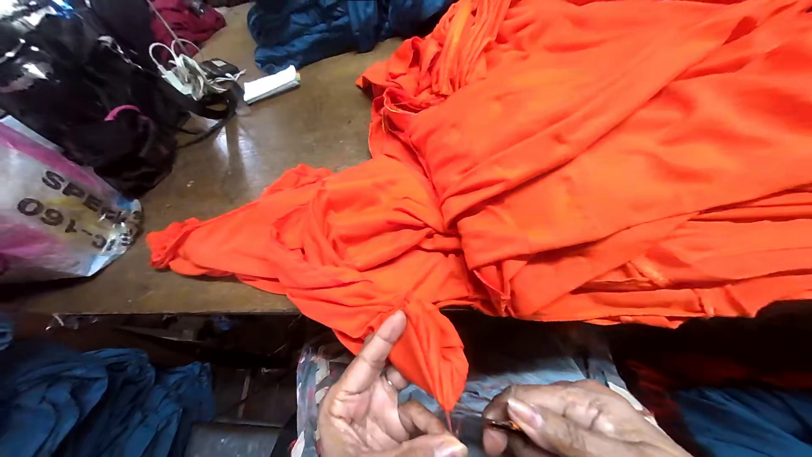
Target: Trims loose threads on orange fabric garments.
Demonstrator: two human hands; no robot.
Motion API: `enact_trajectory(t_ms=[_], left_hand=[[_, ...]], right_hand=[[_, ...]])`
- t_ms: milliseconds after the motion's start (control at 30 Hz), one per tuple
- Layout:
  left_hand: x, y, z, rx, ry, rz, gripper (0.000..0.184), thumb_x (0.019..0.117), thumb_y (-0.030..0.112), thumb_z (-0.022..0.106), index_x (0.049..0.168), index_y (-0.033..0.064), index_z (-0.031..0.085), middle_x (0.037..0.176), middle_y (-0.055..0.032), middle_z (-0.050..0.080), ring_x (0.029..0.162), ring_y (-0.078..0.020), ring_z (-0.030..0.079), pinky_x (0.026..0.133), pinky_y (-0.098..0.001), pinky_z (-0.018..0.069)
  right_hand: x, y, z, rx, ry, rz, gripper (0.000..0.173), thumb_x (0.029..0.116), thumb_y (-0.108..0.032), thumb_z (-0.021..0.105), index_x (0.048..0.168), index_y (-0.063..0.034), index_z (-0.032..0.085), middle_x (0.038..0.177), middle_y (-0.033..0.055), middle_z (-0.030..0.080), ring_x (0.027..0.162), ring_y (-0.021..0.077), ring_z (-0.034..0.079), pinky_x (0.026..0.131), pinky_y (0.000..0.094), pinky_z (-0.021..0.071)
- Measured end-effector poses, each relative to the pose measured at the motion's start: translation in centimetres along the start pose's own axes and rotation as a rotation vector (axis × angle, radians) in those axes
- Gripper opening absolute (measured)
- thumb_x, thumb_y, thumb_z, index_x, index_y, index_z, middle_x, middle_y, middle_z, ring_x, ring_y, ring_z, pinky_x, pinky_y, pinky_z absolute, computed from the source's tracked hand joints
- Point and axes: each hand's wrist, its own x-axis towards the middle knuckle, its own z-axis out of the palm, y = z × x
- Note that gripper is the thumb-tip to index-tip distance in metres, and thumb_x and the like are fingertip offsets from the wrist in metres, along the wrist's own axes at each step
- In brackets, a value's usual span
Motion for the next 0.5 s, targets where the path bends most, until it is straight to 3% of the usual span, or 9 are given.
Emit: enact_trajectory(t_ms=[200, 367, 500], left_hand=[[-0.1, 0.0, 0.0, 0.012, 0.008, 0.006, 0.085, 0.0742, -0.019, 0.074, 0.151, -0.0073, 0.042, 0.146, -0.0252, 0.052, 0.099, -0.0228, 0.072, 0.076, -0.0342, 0.0636], [0.0, 0.1, 0.3, -0.002, 0.012, -0.024, 0.088, 0.0727, -0.021, 0.073, 0.153, -0.0076, 0.038, 0.146, -0.0253, 0.052, 0.088, -0.0203, 0.072, 0.073, -0.0330, 0.0634], [0.0, 0.2, 0.0, -0.004, 0.017, -0.012, 0.088, 0.0734, -0.020, 0.074, 0.153, -0.0074, 0.038, 0.148, -0.0253, 0.050, 0.094, -0.0209, 0.072, 0.075, -0.0325, 0.0629]], right_hand=[[0.8, -0.2, 0.5, 0.005, -0.001, -0.018, 0.032, 0.1090, -0.016, 0.047, 0.095, -0.0044, 0.073, 0.068, -0.0095, 0.055, 0.056, -0.0041, 0.043, 0.050, 0.0139, 0.0340], [1.1, 0.0, 0.6, -0.090, 0.036, -0.101, 0.030, 0.1083, -0.015, 0.050, 0.092, -0.0034, 0.071, 0.071, -0.0077, 0.058, 0.059, -0.0046, 0.045, 0.053, 0.0137, 0.0360], [1.2, 0.3, 0.2, -0.020, -0.002, -0.130, 0.035, 0.1109, -0.021, 0.043, 0.097, -0.0045, 0.071, 0.069, -0.0087, 0.054, 0.057, -0.0043, 0.042, 0.051, 0.0135, 0.0342]])
